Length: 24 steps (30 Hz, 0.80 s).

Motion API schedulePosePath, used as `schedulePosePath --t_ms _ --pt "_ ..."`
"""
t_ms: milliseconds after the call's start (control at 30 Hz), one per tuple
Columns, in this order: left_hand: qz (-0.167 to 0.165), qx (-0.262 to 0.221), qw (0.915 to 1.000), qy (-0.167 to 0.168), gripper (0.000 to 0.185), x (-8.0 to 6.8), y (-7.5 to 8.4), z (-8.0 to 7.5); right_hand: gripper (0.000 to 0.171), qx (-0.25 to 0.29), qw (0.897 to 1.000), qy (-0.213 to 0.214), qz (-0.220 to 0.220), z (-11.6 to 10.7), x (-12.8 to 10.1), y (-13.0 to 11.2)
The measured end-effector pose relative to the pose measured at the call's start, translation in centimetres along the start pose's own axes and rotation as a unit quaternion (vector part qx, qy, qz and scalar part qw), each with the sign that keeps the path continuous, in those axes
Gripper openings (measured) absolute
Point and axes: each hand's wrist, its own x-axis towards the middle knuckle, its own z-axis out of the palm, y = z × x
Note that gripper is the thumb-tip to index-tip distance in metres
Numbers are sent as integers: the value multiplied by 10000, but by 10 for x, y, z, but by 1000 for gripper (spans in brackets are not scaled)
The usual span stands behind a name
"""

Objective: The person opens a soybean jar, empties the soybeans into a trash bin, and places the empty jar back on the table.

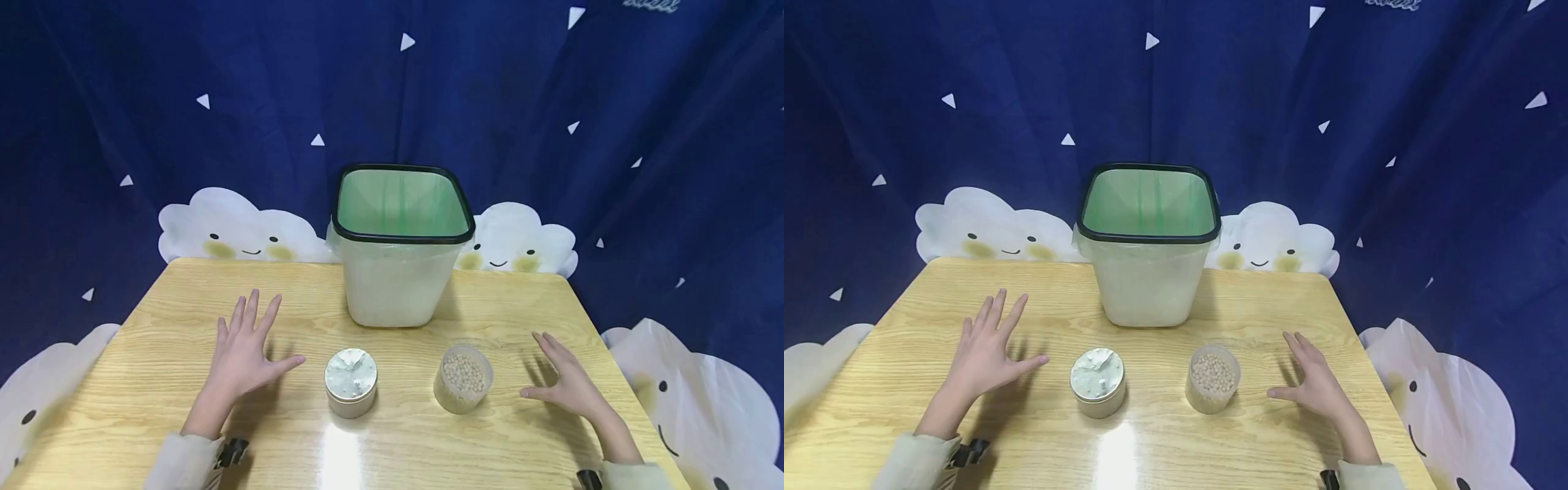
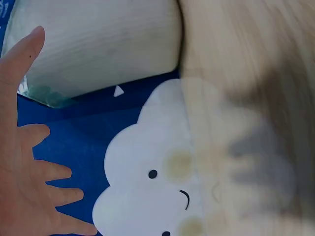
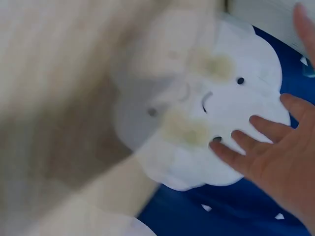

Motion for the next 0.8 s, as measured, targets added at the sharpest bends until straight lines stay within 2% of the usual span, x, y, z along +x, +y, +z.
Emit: schedulePosePath --t_ms 233,400,533,633,800 --pt "396 -139 9990 134 105 6 18 -8 93 1180 9923 -356 -133 27 0 5" --pt "818 -332 9956 316 101 12 31 -8 86 1809 9818 -569 -109 40 6 0" --pt "1251 -480 9899 452 100 16 41 -7 87 2316 9693 -814 -115 49 10 -6" --pt "1490 -581 9862 418 100 17 48 -5 91 2598 9604 -977 -223 55 12 -8" --pt "1622 -756 9836 235 100 20 58 -3 95 2926 9485 -1142 -406 66 16 -7"
